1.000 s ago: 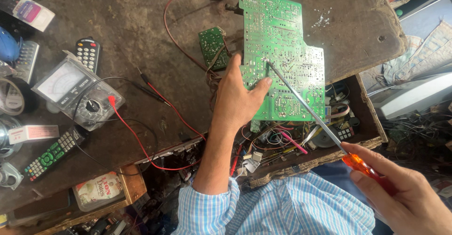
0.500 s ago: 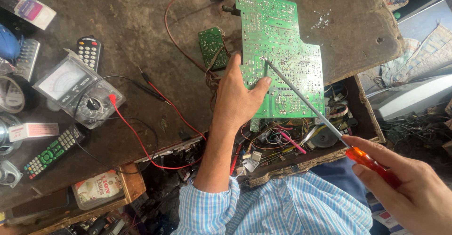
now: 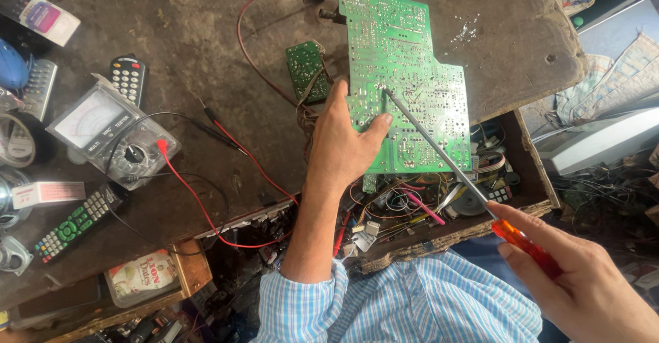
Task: The person uses a soldering iron to reflow solder joints on a green circuit board, then flips the board and uses a screwdriver to probe and adjust components on the opposite side. The person also handles wires and a multimeter on the workbench.
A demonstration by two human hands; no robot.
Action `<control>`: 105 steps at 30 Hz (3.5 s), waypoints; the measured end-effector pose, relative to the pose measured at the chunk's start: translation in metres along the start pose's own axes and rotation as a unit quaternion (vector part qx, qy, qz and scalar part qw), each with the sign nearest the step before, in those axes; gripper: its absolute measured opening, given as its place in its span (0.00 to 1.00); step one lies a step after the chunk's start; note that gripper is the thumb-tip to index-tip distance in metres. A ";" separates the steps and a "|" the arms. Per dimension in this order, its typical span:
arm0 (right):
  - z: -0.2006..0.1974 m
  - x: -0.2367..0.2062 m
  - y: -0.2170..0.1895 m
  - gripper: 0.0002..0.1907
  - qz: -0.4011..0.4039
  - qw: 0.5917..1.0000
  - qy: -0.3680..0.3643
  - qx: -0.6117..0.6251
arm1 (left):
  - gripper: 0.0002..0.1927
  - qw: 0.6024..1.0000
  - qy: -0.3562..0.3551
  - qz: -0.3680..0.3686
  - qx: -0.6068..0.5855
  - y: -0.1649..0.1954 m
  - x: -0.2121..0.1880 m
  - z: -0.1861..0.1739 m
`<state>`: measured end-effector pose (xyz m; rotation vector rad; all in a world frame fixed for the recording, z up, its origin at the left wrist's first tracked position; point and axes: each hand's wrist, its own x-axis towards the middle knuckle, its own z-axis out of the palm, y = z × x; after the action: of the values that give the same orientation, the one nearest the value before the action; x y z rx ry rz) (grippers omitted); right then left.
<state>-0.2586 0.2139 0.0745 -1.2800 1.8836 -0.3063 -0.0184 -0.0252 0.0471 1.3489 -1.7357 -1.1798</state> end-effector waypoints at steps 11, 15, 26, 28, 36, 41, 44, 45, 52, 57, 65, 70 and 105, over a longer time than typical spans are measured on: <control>-0.002 0.000 -0.003 0.30 0.150 0.976 -0.039 0.153 | 0.34 0.999 0.005 -0.033 0.013 0.003 0.002 0.001; -0.008 0.002 -0.006 0.30 0.158 0.980 -0.047 0.109 | 0.34 1.000 -0.003 -0.024 0.004 0.001 0.002 0.000; -0.005 0.001 -0.004 0.32 0.068 0.991 -0.025 0.113 | 0.37 1.000 -0.003 -0.004 0.012 -0.001 0.001 0.000; -0.004 0.001 -0.004 0.32 0.048 0.998 -0.020 0.033 | 0.34 1.000 -0.011 -0.009 0.008 0.000 0.001 -0.001; 0.000 0.002 -0.006 0.26 0.163 0.949 -0.028 0.269 | 0.34 1.000 0.003 0.009 0.012 0.002 0.000 0.000; 0.005 -0.001 -0.011 0.30 0.112 0.993 -0.004 0.024 | 0.34 1.000 -0.002 0.001 0.007 -0.003 0.000 0.002; 0.006 -0.001 -0.010 0.31 0.108 0.994 -0.003 -0.030 | 0.35 1.000 0.006 0.014 0.012 -0.006 0.001 0.003; 0.006 0.000 -0.009 0.30 0.106 0.994 0.000 -0.031 | 0.36 1.000 0.011 0.024 0.017 -0.007 0.002 0.004; -0.018 0.011 -0.004 0.27 0.170 0.948 -0.044 0.264 | 0.32 1.000 -0.004 -0.001 0.013 0.000 0.000 0.000; -0.036 0.020 -0.015 0.27 0.226 0.901 -0.050 0.366 | 0.33 0.998 -0.021 -0.047 0.023 0.005 0.001 -0.001; -0.068 0.030 0.112 0.37 0.079 0.923 -0.049 0.374 | 0.43 0.999 0.022 0.003 0.044 -0.009 0.005 0.001; -0.031 0.021 0.243 0.34 0.062 0.919 0.188 0.341 | 0.42 0.997 -0.010 -0.063 0.032 -0.011 0.008 -0.002; 0.114 0.077 0.110 0.06 -0.259 0.940 0.222 -0.023 | 0.36 0.988 -0.125 0.072 0.051 -0.020 0.027 -0.058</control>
<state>-0.2589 0.2240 -0.1017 -1.8506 1.8840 -0.8958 0.0329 -0.0684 0.0509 1.1479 -2.0600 -1.2346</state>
